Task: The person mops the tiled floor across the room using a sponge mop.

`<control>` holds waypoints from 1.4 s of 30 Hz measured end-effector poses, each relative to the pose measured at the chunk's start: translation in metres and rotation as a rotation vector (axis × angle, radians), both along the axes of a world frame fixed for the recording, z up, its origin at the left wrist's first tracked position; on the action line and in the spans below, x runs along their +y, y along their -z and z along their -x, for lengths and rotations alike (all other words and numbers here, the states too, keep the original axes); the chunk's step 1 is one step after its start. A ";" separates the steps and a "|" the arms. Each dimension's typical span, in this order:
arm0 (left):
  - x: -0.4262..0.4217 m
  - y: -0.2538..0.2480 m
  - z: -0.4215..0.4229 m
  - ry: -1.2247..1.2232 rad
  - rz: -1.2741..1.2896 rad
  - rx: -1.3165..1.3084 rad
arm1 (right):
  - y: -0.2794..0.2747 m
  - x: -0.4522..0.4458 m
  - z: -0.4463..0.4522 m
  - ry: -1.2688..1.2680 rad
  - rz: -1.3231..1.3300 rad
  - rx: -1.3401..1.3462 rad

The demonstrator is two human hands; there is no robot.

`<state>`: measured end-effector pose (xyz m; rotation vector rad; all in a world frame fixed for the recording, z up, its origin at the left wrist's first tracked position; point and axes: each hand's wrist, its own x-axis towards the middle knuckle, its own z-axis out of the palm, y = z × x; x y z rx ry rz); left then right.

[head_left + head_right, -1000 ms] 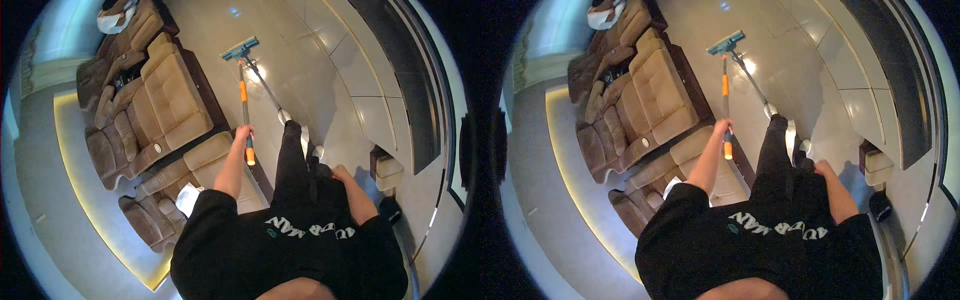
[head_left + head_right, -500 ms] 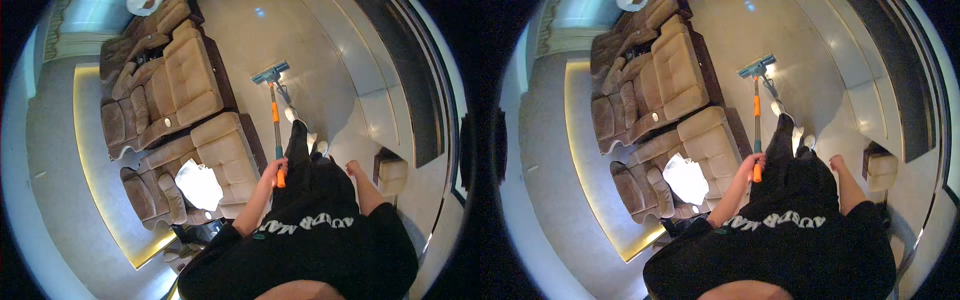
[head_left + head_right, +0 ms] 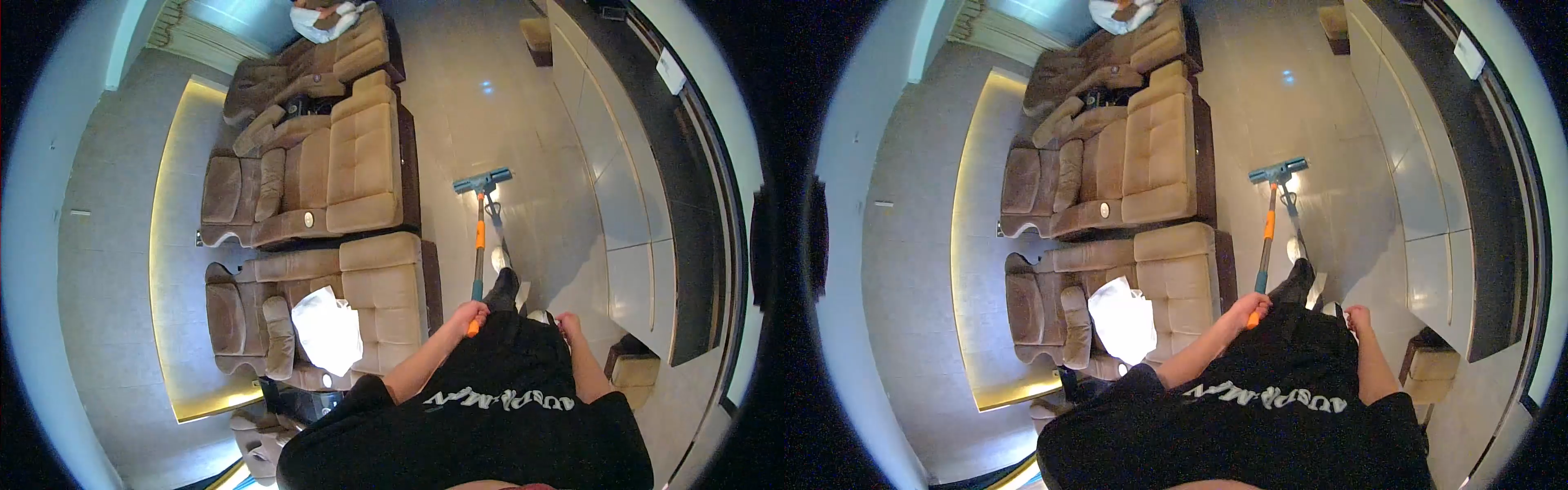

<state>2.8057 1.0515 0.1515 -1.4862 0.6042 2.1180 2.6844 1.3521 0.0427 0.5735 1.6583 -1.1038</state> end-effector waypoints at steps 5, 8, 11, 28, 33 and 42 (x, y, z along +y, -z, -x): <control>0.003 0.003 -0.008 -0.035 -0.045 0.059 | 0.021 0.021 0.001 -0.010 0.022 -0.026; 0.020 -0.004 -0.017 -0.077 0.030 0.016 | 0.026 0.032 0.004 -0.044 0.010 -0.056; 0.030 -0.014 -0.039 -0.143 0.060 0.082 | 0.030 0.037 -0.001 -0.056 0.004 -0.063; 0.045 -0.009 -0.062 -0.058 0.339 0.019 | 0.040 0.033 0.009 -0.158 -0.052 -0.050; 0.024 -0.004 -0.037 -0.114 0.294 0.049 | 0.021 0.024 0.019 -0.171 -0.155 -0.052; -0.061 0.060 0.068 -0.172 0.411 -0.024 | 0.038 -0.040 0.071 -0.115 -0.099 -0.030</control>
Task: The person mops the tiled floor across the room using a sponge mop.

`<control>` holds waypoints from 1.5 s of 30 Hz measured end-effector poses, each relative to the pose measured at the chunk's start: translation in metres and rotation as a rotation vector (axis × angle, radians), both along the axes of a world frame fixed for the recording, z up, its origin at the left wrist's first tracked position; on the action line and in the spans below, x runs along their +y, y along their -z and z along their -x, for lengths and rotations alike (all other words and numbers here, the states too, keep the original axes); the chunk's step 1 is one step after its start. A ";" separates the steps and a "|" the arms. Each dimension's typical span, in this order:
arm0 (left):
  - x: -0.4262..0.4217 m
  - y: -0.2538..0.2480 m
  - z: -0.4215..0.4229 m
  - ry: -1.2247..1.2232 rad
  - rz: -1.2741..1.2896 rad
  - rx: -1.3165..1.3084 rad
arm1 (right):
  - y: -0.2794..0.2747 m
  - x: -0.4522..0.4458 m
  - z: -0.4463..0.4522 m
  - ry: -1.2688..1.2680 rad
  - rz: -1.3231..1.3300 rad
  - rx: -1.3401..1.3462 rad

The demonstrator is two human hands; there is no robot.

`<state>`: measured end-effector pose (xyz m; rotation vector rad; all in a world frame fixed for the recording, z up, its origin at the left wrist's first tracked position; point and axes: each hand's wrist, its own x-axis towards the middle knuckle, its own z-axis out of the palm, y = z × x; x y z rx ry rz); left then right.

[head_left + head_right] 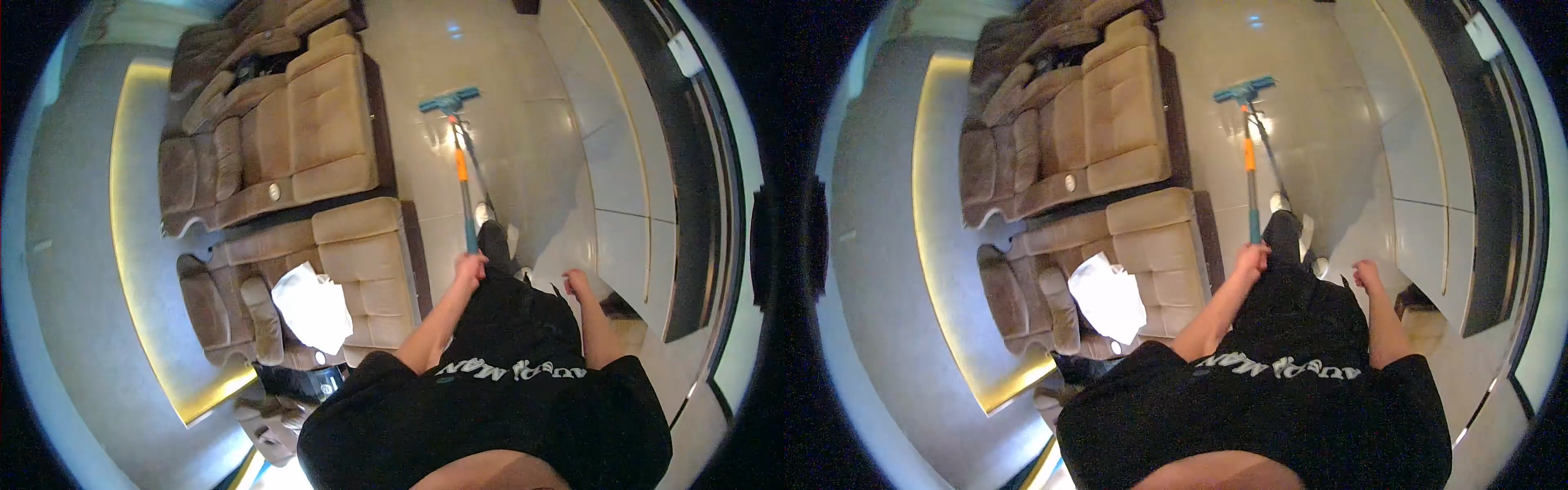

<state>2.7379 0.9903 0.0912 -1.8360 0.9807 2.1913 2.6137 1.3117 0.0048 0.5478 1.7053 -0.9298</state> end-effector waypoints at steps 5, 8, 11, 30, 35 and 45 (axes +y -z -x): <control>-0.155 0.050 0.095 0.042 0.092 0.157 | -0.049 -0.063 0.052 0.145 0.057 0.136; -0.252 0.064 0.158 0.135 0.110 0.142 | -0.066 -0.087 0.071 0.203 0.056 0.142; -0.297 0.063 0.204 0.110 0.054 0.078 | -0.075 -0.090 0.056 0.194 0.033 0.133; 0.075 0.036 -0.288 0.214 0.059 0.118 | -0.023 0.161 -0.132 0.173 0.011 0.091; 0.160 -0.046 -0.431 0.406 0.150 -0.033 | 0.038 0.210 -0.219 0.037 -0.084 -0.105; 0.172 -0.074 -0.496 0.992 0.744 -0.341 | -0.036 0.147 -0.231 0.150 0.149 0.043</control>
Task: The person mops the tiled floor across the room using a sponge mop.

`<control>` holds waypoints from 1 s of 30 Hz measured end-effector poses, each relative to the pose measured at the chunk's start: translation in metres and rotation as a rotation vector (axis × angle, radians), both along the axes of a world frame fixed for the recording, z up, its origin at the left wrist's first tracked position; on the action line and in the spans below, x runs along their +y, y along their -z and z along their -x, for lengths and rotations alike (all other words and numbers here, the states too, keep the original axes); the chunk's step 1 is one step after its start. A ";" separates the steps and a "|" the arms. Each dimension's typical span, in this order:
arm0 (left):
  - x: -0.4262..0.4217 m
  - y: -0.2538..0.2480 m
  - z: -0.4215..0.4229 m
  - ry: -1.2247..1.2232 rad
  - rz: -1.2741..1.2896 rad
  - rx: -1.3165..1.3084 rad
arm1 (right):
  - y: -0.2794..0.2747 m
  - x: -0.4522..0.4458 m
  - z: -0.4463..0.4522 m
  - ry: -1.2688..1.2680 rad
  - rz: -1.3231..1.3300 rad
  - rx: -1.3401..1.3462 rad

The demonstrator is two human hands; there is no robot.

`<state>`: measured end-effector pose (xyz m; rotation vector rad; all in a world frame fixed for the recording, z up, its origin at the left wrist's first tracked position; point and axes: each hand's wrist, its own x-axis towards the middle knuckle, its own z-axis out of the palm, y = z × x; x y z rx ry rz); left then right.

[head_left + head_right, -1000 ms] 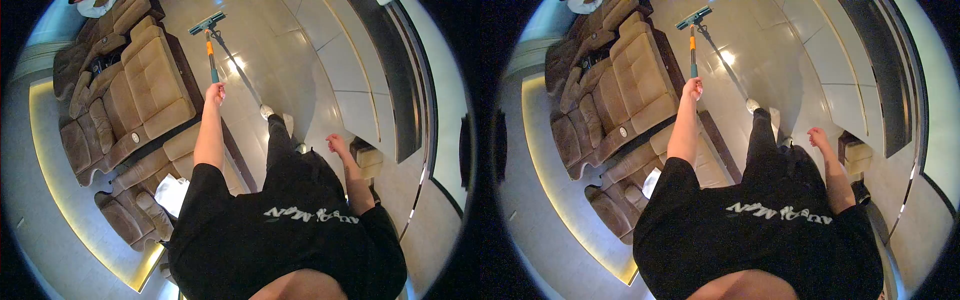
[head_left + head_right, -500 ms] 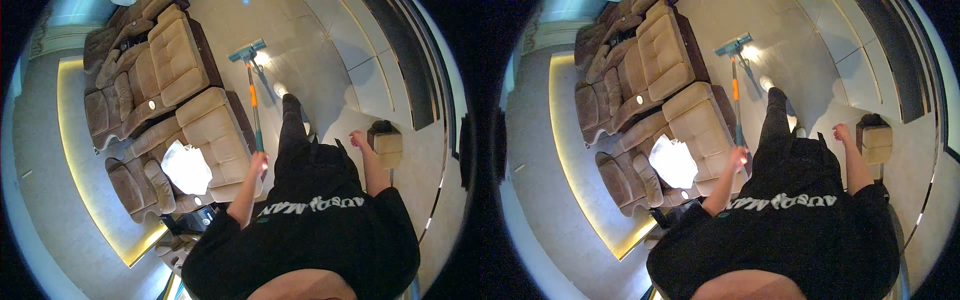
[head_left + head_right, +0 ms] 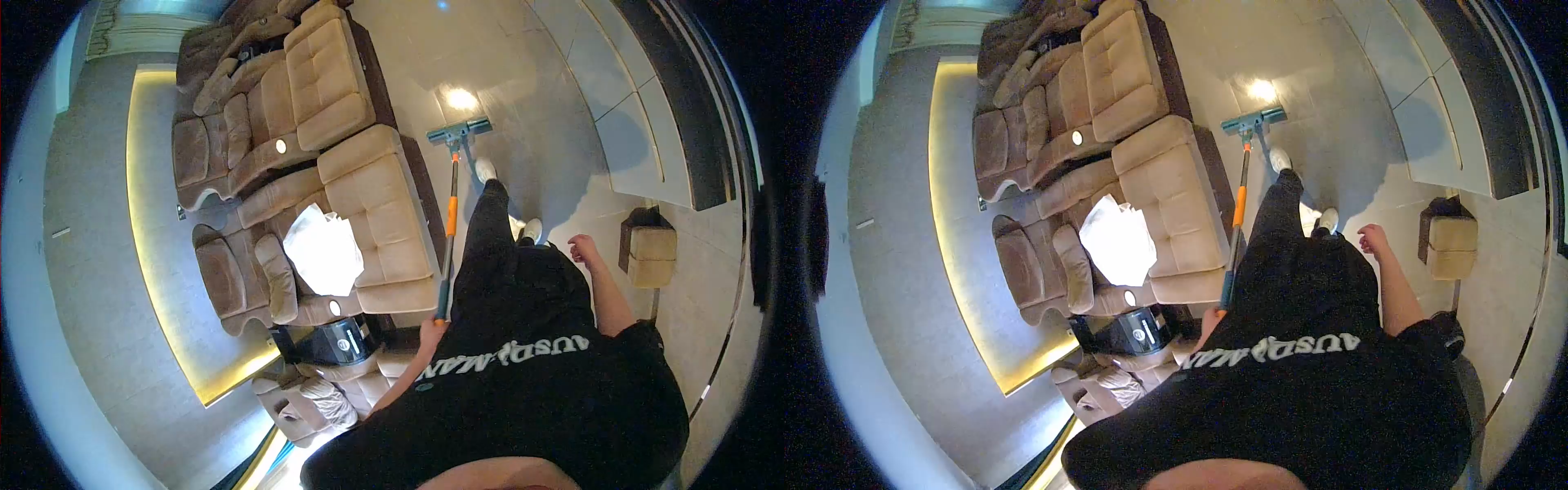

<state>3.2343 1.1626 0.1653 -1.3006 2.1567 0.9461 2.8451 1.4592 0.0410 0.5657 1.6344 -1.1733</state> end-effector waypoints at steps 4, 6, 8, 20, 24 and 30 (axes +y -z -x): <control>-0.003 0.106 0.057 -0.302 0.042 0.342 | 0.000 0.017 0.005 0.006 0.001 0.014; -0.065 0.111 0.115 -0.459 -0.326 0.030 | -0.007 0.010 0.008 -0.120 -0.085 -0.011; -0.115 0.115 0.186 -0.556 -0.360 0.291 | -0.057 -0.039 0.025 -0.494 -0.237 -0.027; -0.146 0.113 0.277 -0.714 -0.699 0.389 | -0.318 -0.323 0.045 -0.772 0.695 0.364; -0.193 0.167 0.182 -0.525 -0.633 0.248 | -0.108 -0.222 -0.004 -0.681 -0.147 0.865; -0.321 0.140 0.107 -0.585 -0.443 0.027 | -0.037 0.089 -0.215 -0.745 -0.745 -0.064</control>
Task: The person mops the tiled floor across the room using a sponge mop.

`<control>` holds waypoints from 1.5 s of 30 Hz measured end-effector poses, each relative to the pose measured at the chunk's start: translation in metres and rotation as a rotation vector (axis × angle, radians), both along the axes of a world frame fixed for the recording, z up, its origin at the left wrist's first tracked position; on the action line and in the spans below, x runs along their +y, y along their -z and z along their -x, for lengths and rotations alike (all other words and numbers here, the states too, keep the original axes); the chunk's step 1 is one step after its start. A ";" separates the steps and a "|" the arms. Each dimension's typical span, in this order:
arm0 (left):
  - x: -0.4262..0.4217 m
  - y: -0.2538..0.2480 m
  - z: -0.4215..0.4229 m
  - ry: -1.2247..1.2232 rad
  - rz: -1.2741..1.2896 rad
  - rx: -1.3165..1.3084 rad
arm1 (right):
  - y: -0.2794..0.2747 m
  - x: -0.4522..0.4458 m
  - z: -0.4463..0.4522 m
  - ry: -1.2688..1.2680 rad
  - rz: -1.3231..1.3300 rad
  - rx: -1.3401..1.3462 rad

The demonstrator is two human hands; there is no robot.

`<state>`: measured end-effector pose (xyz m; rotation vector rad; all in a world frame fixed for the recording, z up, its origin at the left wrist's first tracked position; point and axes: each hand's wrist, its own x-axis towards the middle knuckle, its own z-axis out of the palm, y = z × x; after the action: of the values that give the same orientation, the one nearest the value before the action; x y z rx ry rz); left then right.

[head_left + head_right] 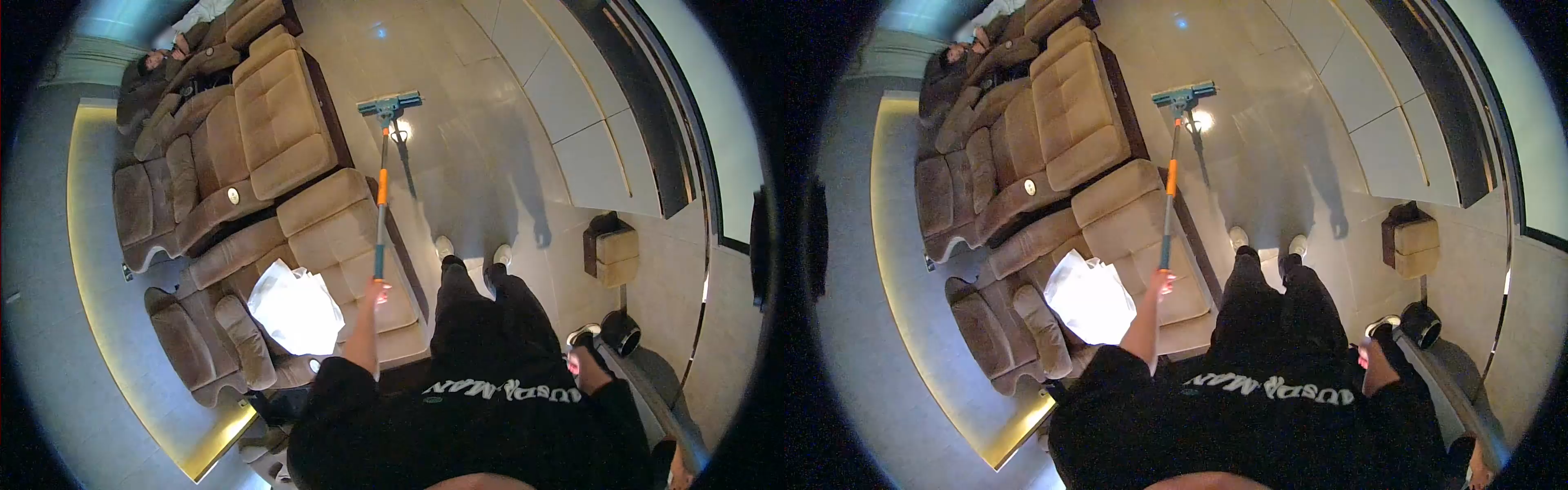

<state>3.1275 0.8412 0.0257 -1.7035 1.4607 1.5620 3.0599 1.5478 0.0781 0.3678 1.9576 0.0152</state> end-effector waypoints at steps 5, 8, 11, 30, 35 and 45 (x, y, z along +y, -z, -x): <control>-0.018 0.032 0.016 0.004 -0.199 0.050 | -0.026 0.026 -0.045 0.139 -0.025 -0.011; 0.031 0.017 0.062 -0.022 -0.244 0.086 | 0.029 0.041 -0.037 0.013 0.067 0.053; 0.097 0.034 0.102 -0.028 -0.057 0.170 | 0.124 0.072 -0.029 -0.357 0.262 0.199; 0.524 -0.189 0.146 0.485 -0.664 0.350 | -0.129 -0.017 0.190 0.828 0.910 -0.385; 0.493 -0.195 0.162 0.576 -0.696 0.557 | -0.080 -0.020 0.173 0.649 0.878 -0.419; 0.219 -0.212 0.125 -0.904 -0.769 1.550 | -0.036 0.110 0.080 0.665 0.607 -0.063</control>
<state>3.0028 1.0604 0.2381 -0.4077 0.0354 3.6162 2.9795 1.6578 0.1146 0.5766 1.5964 -0.9560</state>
